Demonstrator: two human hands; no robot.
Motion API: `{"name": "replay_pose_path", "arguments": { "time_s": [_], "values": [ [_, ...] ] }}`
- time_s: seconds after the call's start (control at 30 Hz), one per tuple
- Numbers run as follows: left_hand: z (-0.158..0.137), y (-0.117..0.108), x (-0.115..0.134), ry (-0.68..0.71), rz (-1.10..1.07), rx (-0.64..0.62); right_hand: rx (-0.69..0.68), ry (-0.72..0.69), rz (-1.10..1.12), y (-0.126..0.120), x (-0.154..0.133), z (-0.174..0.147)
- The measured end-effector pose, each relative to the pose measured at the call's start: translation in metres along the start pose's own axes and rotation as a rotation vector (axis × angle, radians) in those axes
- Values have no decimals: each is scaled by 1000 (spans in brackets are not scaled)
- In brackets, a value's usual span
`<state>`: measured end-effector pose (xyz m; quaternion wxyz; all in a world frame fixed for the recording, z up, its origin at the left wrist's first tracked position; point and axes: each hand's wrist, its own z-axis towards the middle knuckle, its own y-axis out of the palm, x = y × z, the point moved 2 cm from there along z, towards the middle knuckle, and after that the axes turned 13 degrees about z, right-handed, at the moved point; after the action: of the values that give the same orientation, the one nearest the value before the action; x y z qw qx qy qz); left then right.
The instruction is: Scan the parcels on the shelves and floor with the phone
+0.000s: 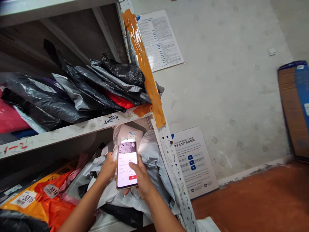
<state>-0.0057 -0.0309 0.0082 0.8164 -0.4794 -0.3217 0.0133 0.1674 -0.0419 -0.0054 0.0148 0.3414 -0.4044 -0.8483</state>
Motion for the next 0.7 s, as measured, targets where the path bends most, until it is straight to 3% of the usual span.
{"name": "replay_pose_path", "arguments": {
  "time_s": [0.43,0.57,0.7],
  "values": [
    [0,-2,3,-52,46,16,-171,124,13,-5,-11,-43],
    [0,-1,0,-71,64,21,-167,122,-11,-3,-10,-54],
    [0,-2,0,-54,63,35,-73,148,-12,-6,1,-76]
  ]
}}
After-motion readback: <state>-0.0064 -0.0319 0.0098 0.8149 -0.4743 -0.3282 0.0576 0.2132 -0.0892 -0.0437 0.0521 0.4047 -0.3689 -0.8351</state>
